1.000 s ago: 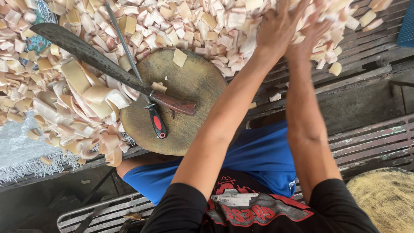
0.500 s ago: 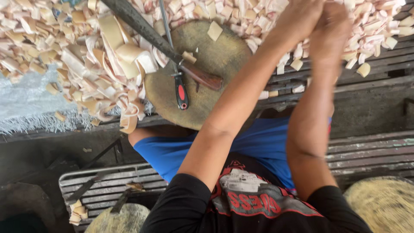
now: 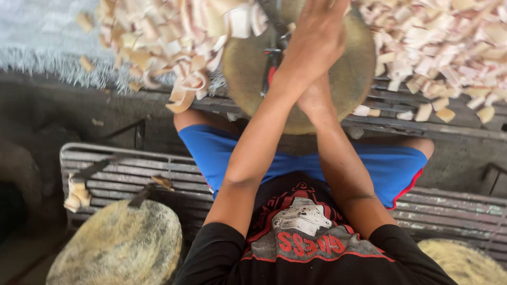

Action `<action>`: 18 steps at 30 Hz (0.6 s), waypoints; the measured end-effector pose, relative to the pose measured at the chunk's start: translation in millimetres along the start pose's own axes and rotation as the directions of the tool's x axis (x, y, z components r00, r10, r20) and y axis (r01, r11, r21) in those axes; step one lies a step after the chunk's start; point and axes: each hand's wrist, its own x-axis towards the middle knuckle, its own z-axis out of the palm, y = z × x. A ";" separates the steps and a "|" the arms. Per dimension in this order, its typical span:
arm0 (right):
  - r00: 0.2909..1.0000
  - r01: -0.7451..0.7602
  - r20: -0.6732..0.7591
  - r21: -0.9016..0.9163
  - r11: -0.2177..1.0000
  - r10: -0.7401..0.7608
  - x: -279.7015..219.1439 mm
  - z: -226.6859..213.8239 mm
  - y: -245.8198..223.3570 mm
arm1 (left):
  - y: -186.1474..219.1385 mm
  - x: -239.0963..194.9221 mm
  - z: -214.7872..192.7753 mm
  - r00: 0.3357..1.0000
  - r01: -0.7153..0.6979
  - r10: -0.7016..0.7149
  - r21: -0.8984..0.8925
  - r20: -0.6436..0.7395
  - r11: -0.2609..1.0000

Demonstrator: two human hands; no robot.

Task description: The person sits cross-legged on a metal bench and uses a large knife to chop light-colored vegetable pieces on a round wooden cutting board. They repeatedly pick up pieces, slice them into smaller chunks, and occasionally use a smaller knife to assist with the cutting process.

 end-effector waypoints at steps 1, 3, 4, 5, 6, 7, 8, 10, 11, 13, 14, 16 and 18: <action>0.997 -0.027 0.080 0.062 0.998 0.022 1.9 19.0 -2.3 | -7.1 -18.8 -24.2 0.997 0.025 -0.026 -0.012 -0.077 1.000; 0.969 -0.101 0.240 0.176 0.979 0.057 4.1 64.5 -5.3 | -22.9 -59.0 -69.9 0.971 0.067 -0.073 -0.036 -0.226 0.997; 0.946 -0.146 0.316 0.222 0.964 0.071 4.1 86.1 -4.9 | -32.5 -79.1 -87.8 0.943 0.150 -0.150 -0.026 -0.298 0.988; 0.917 -0.195 0.391 0.262 0.945 0.081 4.0 106.5 -4.1 | -44.1 -99.4 -103.3 0.902 0.231 -0.223 -0.022 -0.369 0.973; 0.879 -0.253 0.468 0.294 0.922 0.092 1.5 124.4 -4.0 | -57.2 -121.4 -117.3 0.859 0.301 -0.280 -0.018 -0.429 0.953; 0.872 -0.291 0.468 0.260 0.921 0.144 0.1 141.8 -4.3 | -72.0 -143.0 -129.5 0.808 0.370 -0.332 -0.020 -0.486 0.929; 0.867 -0.321 0.461 0.231 0.918 0.188 4.2 161.2 -5.2 | -90.4 -160.4 -140.8 0.775 0.419 -0.321 0.062 -0.545 0.906; 0.932 -0.143 0.350 0.103 0.984 0.099 12.4 191.5 -6.0 | -126.5 -193.9 -155.5 0.722 0.540 -0.383 0.123 -0.576 0.833; 0.963 0.067 0.264 -0.012 0.998 -0.061 17.1 206.8 -8.9 | -143.9 -209.6 -160.6 0.697 0.606 -0.461 0.108 -0.549 0.788; 0.968 -0.081 0.236 -0.046 0.996 0.090 19.0 220.8 -23.1 | -172.0 -229.4 -158.2 0.672 0.684 -0.587 0.077 -0.451 0.725; 0.868 -0.418 0.307 0.030 0.908 0.390 21.4 225.3 -34.6 | -185.9 -231.3 -157.6 0.677 0.698 -0.628 0.064 -0.384 0.713; 0.668 -0.720 0.408 0.142 0.680 0.622 28.3 229.1 -52.8 | -208.4 -229.5 -159.1 0.674 0.719 -0.692 0.013 -0.257 0.695; 0.672 -0.735 0.409 0.271 0.621 0.617 36.7 230.3 -53.9 | -217.7 -221.4 -157.1 0.668 0.731 -0.732 -0.065 -0.136 0.679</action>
